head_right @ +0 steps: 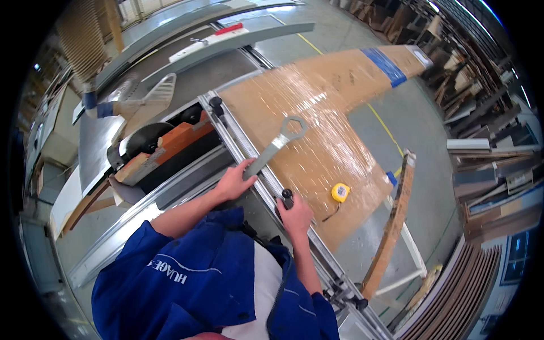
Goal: The person removes a circular saw blade from a table saw, places it on the table, and installs a new blade. They secure the blade with a nut and tighten it using a wrench. The person then adjusts the saw's fence and moves a long piece of wood.
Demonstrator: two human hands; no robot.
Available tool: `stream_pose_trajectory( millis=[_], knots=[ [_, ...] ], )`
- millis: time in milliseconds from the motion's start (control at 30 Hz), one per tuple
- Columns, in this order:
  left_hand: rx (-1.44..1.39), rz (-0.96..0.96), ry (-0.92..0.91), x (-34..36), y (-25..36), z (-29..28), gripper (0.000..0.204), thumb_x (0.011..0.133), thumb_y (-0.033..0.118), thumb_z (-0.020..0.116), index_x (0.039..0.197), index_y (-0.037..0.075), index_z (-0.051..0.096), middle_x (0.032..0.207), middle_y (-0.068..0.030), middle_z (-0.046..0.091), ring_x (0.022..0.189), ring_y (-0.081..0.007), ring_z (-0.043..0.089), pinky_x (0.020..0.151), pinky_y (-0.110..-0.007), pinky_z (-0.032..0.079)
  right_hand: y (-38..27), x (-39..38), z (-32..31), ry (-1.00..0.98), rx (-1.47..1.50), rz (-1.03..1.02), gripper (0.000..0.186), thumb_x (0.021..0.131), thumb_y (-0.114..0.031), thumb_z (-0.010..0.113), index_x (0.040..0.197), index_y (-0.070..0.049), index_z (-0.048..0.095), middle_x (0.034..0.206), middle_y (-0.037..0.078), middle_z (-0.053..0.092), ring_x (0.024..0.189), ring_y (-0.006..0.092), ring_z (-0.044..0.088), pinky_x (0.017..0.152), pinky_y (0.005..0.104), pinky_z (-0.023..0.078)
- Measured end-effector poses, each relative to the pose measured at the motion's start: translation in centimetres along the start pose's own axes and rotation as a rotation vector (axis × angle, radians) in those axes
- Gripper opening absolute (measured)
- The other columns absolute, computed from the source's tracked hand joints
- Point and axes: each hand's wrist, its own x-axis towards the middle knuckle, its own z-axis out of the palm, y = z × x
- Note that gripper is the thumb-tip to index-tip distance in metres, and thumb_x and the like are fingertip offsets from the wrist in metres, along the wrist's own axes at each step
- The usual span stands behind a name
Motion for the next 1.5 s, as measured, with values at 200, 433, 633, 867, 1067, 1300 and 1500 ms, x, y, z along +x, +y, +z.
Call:
stream_pose_trajectory(
  millis=[200, 433, 633, 867, 1067, 1300, 1500],
  knots=[
    [0.049, -0.035, 0.047, -1.6, 0.2, -0.1, 0.058, 0.094, 0.036, 0.070, 0.143, 0.010, 0.052, 0.090, -0.0267, 0.072, 0.090, -0.0465, 0.070, 0.084, -0.051, 0.056, 0.2, 0.6, 1.1, 0.037, 0.011, -0.045, 0.039, 0.084, -0.041, 0.079, 0.095, -0.006, 0.065, 0.088, 0.019, 0.069, 0.082, 0.0408, 0.068, 0.070, 0.0516, 0.052],
    [0.061, -0.062, 0.092, -2.9, 0.4, 0.0, 0.059, 0.096, 0.035, 0.068, 0.144, 0.006, 0.049, 0.089, -0.0285, 0.070, 0.088, -0.0484, 0.068, 0.081, -0.054, 0.054, -0.1, 0.7, 1.6, 0.043, -0.010, -0.062, 0.039, 0.084, -0.041, 0.079, 0.097, -0.006, 0.066, 0.088, 0.018, 0.070, 0.082, 0.0402, 0.069, 0.070, 0.0510, 0.053],
    [-0.027, -0.080, 0.005, -2.8, -1.5, 1.3, 0.063, 0.094, 0.031, 0.072, 0.145, 0.010, 0.044, 0.090, -0.0264, 0.071, 0.082, -0.0459, 0.070, 0.071, -0.055, 0.054, 0.8, 0.4, 1.1, 0.096, 0.067, -0.028, 0.044, 0.083, -0.044, 0.079, 0.107, -0.007, 0.072, 0.093, 0.017, 0.073, 0.085, 0.0378, 0.071, 0.075, 0.0481, 0.056],
    [-0.171, 0.137, -0.107, -1.9, -7.0, 1.3, 0.073, 0.091, 0.007, 0.070, 0.155, 0.003, 0.035, 0.146, -0.0282, 0.053, 0.136, -0.0438, 0.053, 0.112, -0.047, 0.044, -1.0, -1.9, 0.9, 0.314, 0.021, -0.237, 0.020, 0.076, -0.015, 0.075, 0.095, -0.011, 0.069, 0.096, 0.007, 0.071, 0.087, 0.0303, 0.070, 0.071, 0.0423, 0.057],
    [-0.119, 0.351, -0.241, -1.7, -8.5, 0.5, 0.082, 0.091, 0.005, 0.067, 0.161, 0.009, 0.025, 0.139, -0.0290, 0.059, 0.129, -0.0431, 0.059, 0.105, -0.046, 0.047, -7.2, -10.8, -1.7, 0.383, -0.287, 0.047, 0.050, 0.087, -0.006, 0.058, 0.137, -0.007, 0.060, 0.136, 0.011, 0.063, 0.119, 0.0317, 0.064, 0.097, 0.0418, 0.053],
    [-0.151, 0.298, -0.360, -2.0, -6.7, -2.1, 0.080, 0.089, 0.002, 0.066, 0.160, 0.003, 0.030, 0.143, -0.0297, 0.057, 0.130, -0.0380, 0.060, 0.108, -0.041, 0.046, -9.7, -19.3, -1.4, 0.373, -0.614, 0.511, 0.066, 0.091, -0.003, 0.051, 0.156, -0.001, 0.038, 0.155, 0.016, 0.048, 0.146, 0.0340, 0.043, 0.127, 0.0520, 0.023],
    [-0.321, 0.543, -0.358, -2.2, -2.6, -2.6, 0.079, 0.089, -0.004, 0.065, 0.160, -0.001, 0.030, 0.147, -0.0236, 0.054, 0.126, -0.0259, 0.060, 0.107, -0.036, 0.046, -10.0, -25.8, -1.1, 0.428, -0.671, 0.633, 0.065, 0.091, -0.004, 0.051, 0.155, 0.000, 0.040, 0.153, 0.016, 0.048, 0.145, 0.0335, 0.044, 0.126, 0.0536, 0.024]
  ],
)
